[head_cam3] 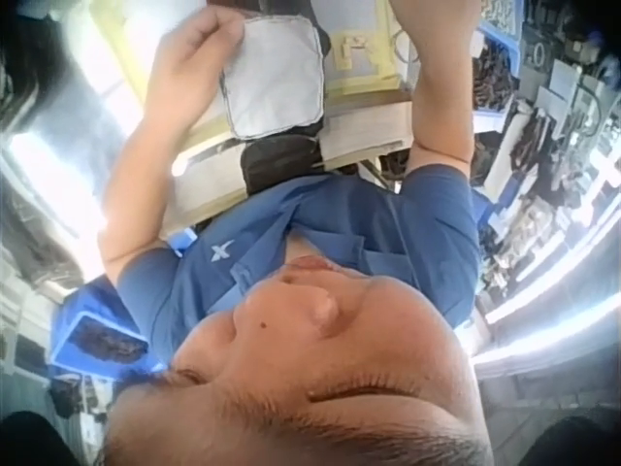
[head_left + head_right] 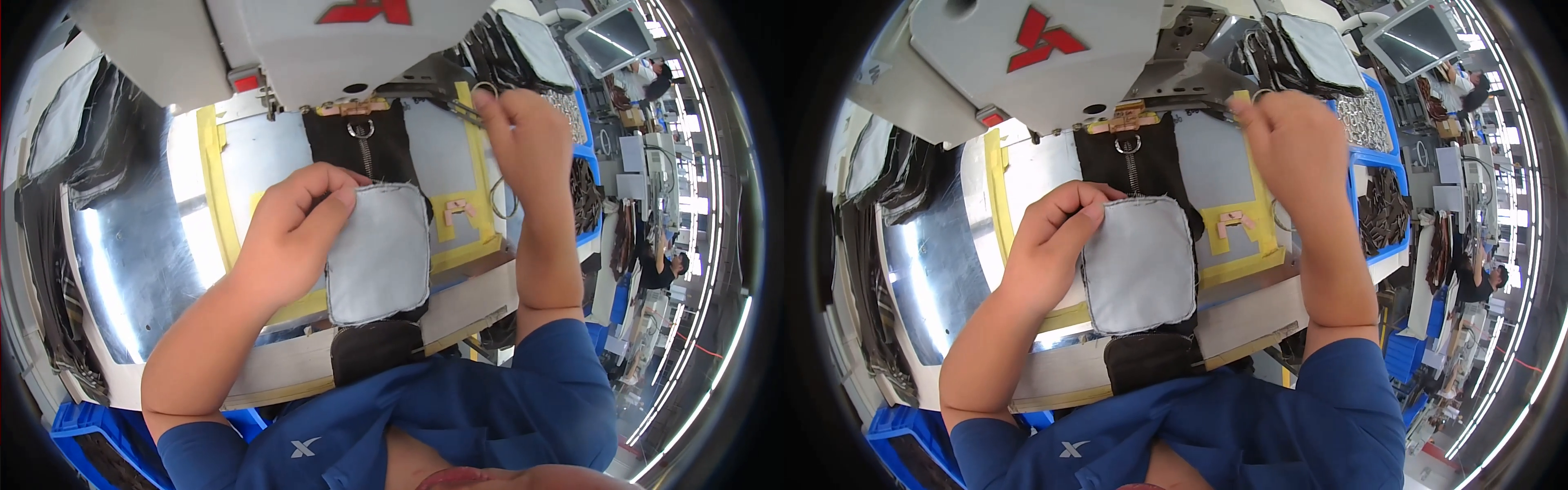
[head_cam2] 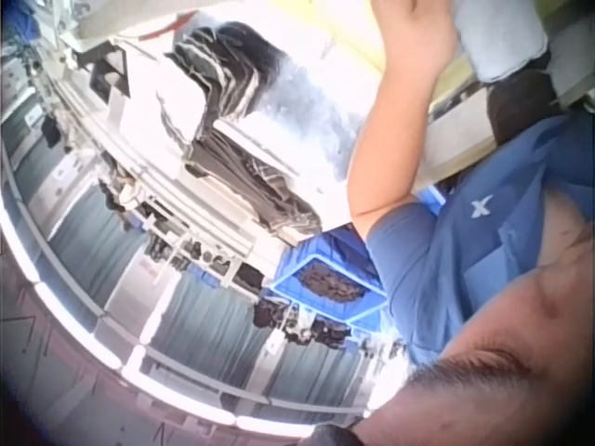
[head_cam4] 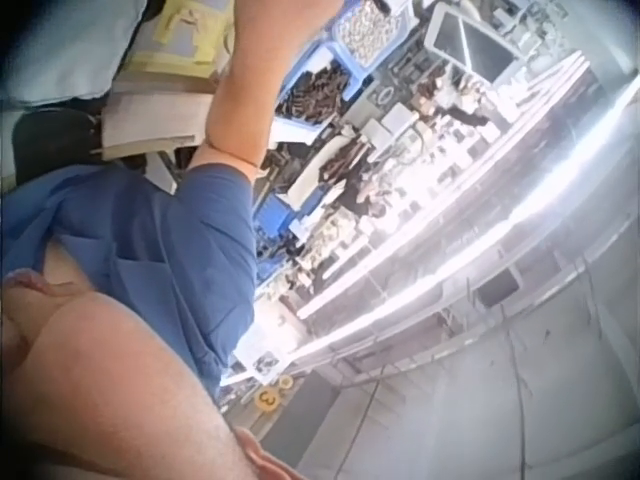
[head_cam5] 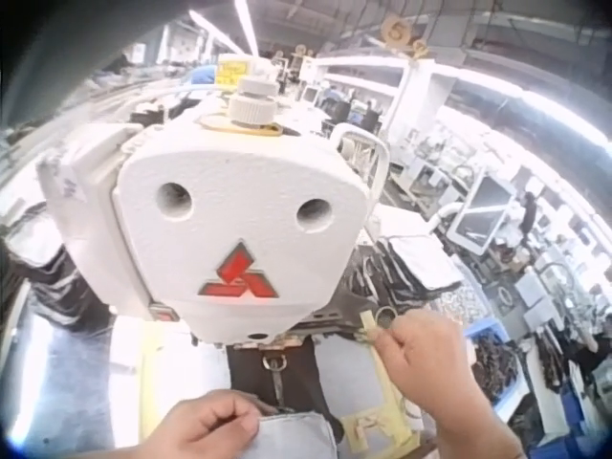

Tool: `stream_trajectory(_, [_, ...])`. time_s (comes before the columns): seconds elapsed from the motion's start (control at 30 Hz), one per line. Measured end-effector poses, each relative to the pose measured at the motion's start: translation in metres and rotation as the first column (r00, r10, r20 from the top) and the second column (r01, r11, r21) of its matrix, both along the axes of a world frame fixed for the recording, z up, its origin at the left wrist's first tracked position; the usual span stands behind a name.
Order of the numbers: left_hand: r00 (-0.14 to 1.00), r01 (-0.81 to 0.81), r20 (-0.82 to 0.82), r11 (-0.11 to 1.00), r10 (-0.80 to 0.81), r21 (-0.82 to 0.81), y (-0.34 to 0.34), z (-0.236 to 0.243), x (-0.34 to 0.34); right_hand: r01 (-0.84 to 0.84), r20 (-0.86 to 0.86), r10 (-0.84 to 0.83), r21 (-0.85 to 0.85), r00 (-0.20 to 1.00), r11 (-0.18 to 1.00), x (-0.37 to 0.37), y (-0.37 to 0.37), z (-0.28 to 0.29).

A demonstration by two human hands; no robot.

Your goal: Sewing and assembling fabric and leather bag components using an industrial sewing machine.

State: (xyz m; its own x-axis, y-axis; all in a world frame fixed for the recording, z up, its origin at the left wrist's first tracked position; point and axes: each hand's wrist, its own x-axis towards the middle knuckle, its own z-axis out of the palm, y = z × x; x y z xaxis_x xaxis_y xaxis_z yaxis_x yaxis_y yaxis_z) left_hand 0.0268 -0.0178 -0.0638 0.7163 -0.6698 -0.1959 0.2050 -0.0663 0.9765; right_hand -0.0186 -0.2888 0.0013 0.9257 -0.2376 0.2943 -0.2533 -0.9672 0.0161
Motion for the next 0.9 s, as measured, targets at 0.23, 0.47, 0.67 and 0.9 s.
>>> stream_trajectory(0.23, [0.990, 0.010, -0.136, 0.995, -0.024, -0.103, -0.003, -0.002, 0.000, -0.319, -0.032, 0.599, 0.823, 0.800, 0.470, -0.028, 0.032, -0.018])
stream_trajectory(0.47, [0.985, 0.170, 0.023, 0.983, -0.172, 0.065, -0.002, 0.009, -0.005, -0.100, -0.099, 0.538, 0.939, 0.837, 0.328, -0.029, 0.032, -0.015])
stream_trajectory(0.67, [0.965, 0.208, 0.139, 0.972, -0.223, 0.112, 0.001, 0.010, -0.001, -0.183, -0.001, 0.588, 0.950, 0.809, 0.253, -0.034, 0.033, -0.016])
stream_trajectory(0.9, [0.980, 0.192, 0.053, 0.981, -0.193, 0.032, 0.001, 0.003, -0.001, -0.766, 0.304, 0.717, 0.409, 0.627, 0.496, -0.040, 0.042, -0.030])
